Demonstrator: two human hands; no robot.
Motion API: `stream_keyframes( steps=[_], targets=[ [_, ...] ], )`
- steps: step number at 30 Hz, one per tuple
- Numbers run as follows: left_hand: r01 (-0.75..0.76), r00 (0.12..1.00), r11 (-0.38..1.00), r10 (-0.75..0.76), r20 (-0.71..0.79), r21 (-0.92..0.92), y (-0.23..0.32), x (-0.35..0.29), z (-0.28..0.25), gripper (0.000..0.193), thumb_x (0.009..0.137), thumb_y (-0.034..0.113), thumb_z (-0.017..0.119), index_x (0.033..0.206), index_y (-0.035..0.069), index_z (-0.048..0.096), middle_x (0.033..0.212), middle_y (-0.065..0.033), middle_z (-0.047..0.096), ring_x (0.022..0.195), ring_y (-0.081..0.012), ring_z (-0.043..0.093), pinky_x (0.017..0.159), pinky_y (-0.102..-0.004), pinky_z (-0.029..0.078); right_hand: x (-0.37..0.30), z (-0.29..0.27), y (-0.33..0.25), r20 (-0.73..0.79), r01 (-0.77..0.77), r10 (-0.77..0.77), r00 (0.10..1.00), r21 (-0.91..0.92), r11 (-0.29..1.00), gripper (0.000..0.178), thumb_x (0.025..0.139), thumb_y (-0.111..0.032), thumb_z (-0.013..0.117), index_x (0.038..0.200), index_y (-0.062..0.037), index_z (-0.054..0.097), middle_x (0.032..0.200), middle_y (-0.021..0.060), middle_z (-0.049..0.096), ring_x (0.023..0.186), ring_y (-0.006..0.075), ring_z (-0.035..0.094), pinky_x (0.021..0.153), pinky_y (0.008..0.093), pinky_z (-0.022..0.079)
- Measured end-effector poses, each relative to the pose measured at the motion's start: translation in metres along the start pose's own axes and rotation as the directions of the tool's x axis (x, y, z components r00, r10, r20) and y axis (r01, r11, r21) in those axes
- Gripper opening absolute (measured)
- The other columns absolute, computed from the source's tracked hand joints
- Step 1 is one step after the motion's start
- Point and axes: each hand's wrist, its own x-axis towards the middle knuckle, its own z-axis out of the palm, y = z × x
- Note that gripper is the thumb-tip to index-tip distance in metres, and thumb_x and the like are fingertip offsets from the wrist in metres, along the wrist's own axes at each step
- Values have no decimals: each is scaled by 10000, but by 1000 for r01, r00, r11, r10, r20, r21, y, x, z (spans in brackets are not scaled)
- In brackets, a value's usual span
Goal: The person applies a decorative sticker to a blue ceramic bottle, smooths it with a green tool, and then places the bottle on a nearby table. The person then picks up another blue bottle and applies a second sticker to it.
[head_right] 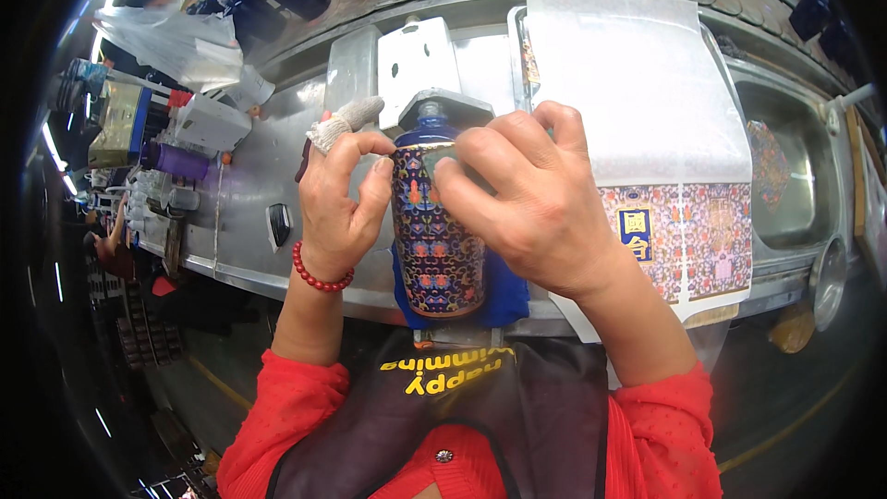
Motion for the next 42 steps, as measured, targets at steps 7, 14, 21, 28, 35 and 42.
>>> stream_keyframes(
  steps=[7, 14, 21, 28, 35, 42],
  targets=[
    [32, 998, 998, -35, -49, -55, 2, -6, 5, 145, 870, 91, 659, 1001, 31, 665, 1127, -219, 676, 1099, -430, 620, 1158, -603, 315, -1, 3, 4, 3, 58, -58, 998, -42, 997, 214, 768, -192, 660, 969, -122, 679, 961, 8, 581, 886, 193, 586, 855, 409, 395],
    [-17, 997, 998, 12, -80, -61, -1, -19, 7, 304, 938, 179, 659, 1179, -5, 685, 1160, -199, 687, 1136, -403, 622, 1162, -589, 303, -9, -1, 4, -42, -54, 57, 997, 76, 996, 377, 701, 75, 728, 1053, -59, 702, 937, 59, 635, 841, 249, 608, 755, 389, 456],
    [6, 1000, 993, -4, 19, -122, 2, -36, 18, 613, 1000, 491, 599, 1409, 35, 616, 1366, -199, 626, 1292, -387, 555, 1181, -595, 244, -19, 17, 0, 111, -158, 146, 983, 109, 981, 574, 776, 71, 631, 1345, 0, 611, 1325, 225, 614, 1044, 387, 606, 925, 430, 528],
    [-26, 999, 998, 28, 32, -61, 1, -36, 17, 634, 989, 514, 602, 1412, 41, 612, 1361, -198, 628, 1279, -386, 561, 1179, -605, 249, -15, 19, -4, 181, -141, 126, 975, 71, 988, 564, 758, -11, 661, 1321, -8, 630, 1316, 200, 602, 1105, 379, 595, 939, 432, 529],
    [-16, 1000, 996, 18, 22, -91, 1, -36, 18, 613, 985, 501, 615, 1399, 49, 620, 1351, -209, 630, 1264, -385, 578, 1182, -604, 248, -14, 20, -6, 175, -159, 143, 974, 82, 984, 585, 745, -16, 680, 1328, -51, 639, 1310, 189, 592, 1109, 383, 583, 936, 455, 519],
    [-35, 999, 995, 37, 18, -93, 0, -35, 17, 570, 977, 467, 643, 1374, 57, 635, 1331, -215, 638, 1255, -383, 593, 1182, -602, 248, -16, 21, -6, 177, -170, 152, 972, 90, 981, 589, 755, -15, 674, 1340, -67, 635, 1308, 181, 590, 1126, 390, 576, 950, 464, 510]
  ],
)
